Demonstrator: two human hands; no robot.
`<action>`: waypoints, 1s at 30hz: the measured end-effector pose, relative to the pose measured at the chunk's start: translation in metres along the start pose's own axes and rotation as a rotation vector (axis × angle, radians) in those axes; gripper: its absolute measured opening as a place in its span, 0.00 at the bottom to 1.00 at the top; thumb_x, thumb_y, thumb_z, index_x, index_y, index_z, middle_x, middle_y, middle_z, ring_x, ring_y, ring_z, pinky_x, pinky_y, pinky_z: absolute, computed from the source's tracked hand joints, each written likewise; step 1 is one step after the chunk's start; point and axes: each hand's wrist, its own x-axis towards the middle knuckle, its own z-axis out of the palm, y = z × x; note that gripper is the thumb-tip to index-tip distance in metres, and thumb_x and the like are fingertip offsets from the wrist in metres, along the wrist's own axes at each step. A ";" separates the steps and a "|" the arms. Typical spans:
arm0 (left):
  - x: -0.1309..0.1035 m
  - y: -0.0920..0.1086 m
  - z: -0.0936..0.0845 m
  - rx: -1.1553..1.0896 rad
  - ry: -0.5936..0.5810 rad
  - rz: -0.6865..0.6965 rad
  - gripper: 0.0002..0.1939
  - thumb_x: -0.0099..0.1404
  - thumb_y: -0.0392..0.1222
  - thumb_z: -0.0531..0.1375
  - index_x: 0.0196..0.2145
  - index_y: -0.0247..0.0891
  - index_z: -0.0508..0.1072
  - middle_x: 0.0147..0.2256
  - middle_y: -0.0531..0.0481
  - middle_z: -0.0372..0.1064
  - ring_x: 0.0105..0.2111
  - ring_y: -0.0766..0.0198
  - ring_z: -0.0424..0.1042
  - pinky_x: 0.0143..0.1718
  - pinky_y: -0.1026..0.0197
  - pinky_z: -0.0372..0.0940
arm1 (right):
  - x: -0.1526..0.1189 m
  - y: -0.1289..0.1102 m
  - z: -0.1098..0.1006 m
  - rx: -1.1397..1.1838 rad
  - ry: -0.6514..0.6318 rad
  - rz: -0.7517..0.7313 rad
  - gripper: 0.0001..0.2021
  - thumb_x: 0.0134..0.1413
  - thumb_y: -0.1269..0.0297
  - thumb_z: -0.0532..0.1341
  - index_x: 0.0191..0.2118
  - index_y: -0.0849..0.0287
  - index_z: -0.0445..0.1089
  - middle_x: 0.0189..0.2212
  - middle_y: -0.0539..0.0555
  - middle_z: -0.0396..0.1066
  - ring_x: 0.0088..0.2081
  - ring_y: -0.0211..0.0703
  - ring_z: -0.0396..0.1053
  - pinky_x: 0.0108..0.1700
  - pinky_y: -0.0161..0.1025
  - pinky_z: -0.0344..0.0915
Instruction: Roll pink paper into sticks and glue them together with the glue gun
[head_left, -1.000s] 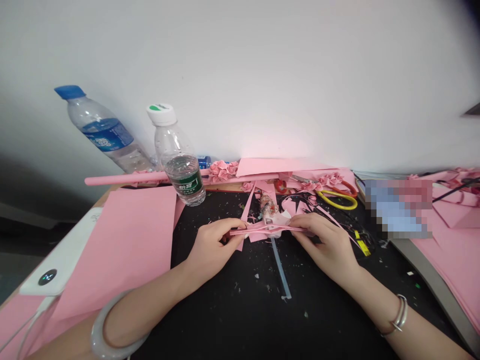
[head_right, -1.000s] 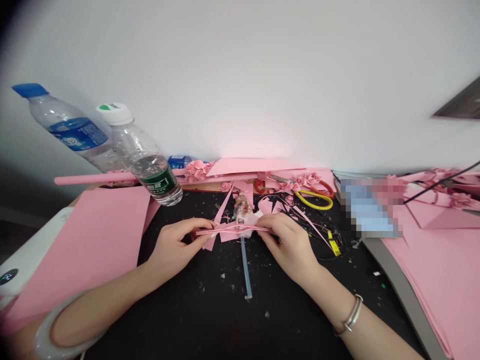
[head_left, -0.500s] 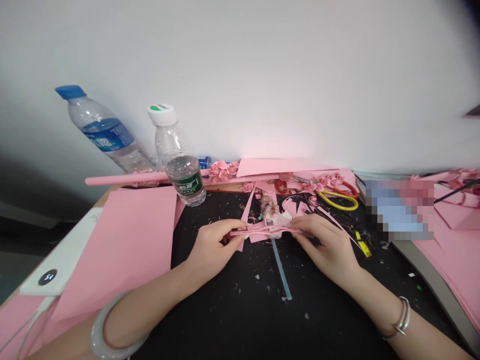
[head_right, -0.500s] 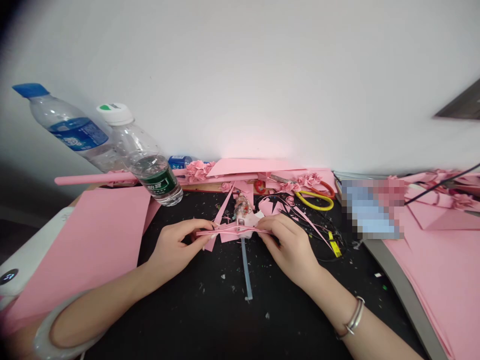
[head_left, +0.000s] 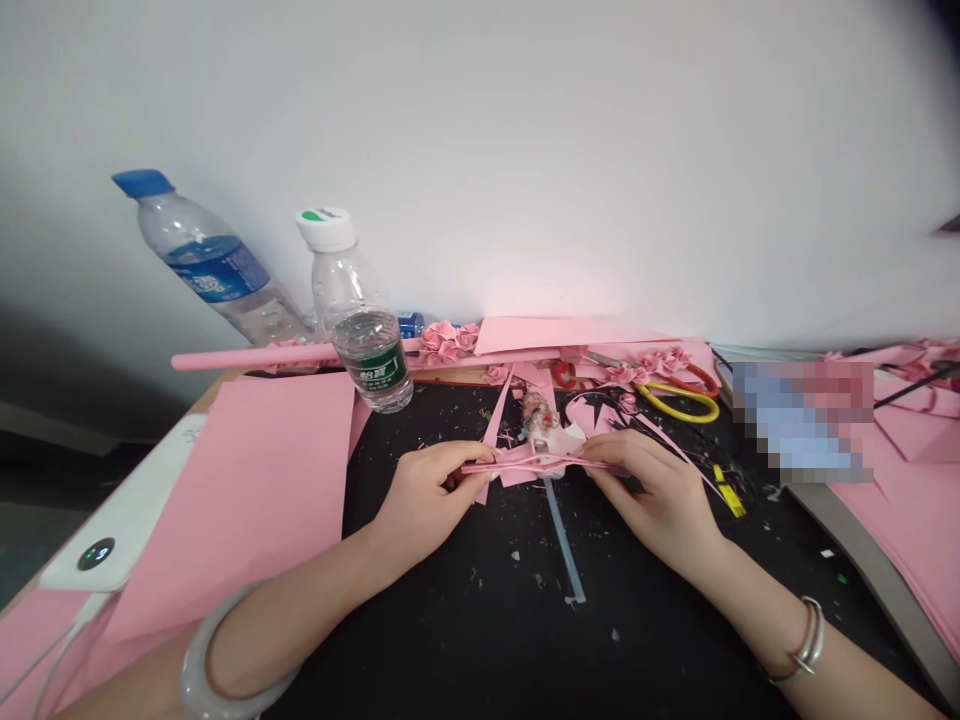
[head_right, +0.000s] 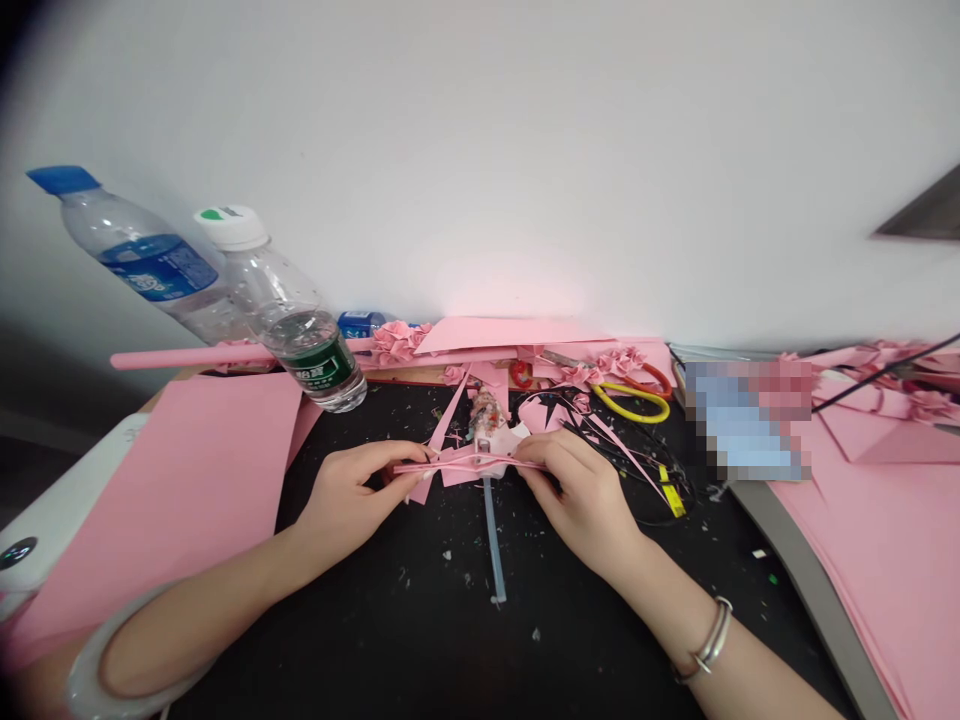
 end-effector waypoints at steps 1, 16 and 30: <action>0.000 0.000 0.000 0.000 0.000 -0.005 0.09 0.57 0.30 0.59 0.33 0.40 0.76 0.29 0.54 0.76 0.23 0.69 0.69 0.25 0.68 0.64 | 0.000 0.000 0.000 0.001 -0.001 0.002 0.05 0.55 0.72 0.57 0.35 0.57 0.68 0.31 0.55 0.73 0.36 0.44 0.71 0.39 0.42 0.70; 0.000 0.000 0.000 0.002 0.007 -0.011 0.10 0.56 0.29 0.58 0.33 0.40 0.76 0.30 0.54 0.76 0.23 0.68 0.70 0.24 0.68 0.64 | 0.000 0.000 -0.001 -0.015 0.001 -0.003 0.05 0.55 0.72 0.57 0.35 0.56 0.68 0.31 0.55 0.73 0.36 0.45 0.72 0.38 0.42 0.70; 0.000 0.000 0.001 -0.018 -0.001 -0.027 0.11 0.55 0.28 0.59 0.34 0.40 0.76 0.30 0.54 0.76 0.24 0.69 0.70 0.25 0.69 0.64 | -0.001 0.001 0.000 -0.018 -0.013 0.002 0.05 0.55 0.73 0.58 0.36 0.57 0.67 0.32 0.55 0.72 0.37 0.43 0.71 0.39 0.41 0.69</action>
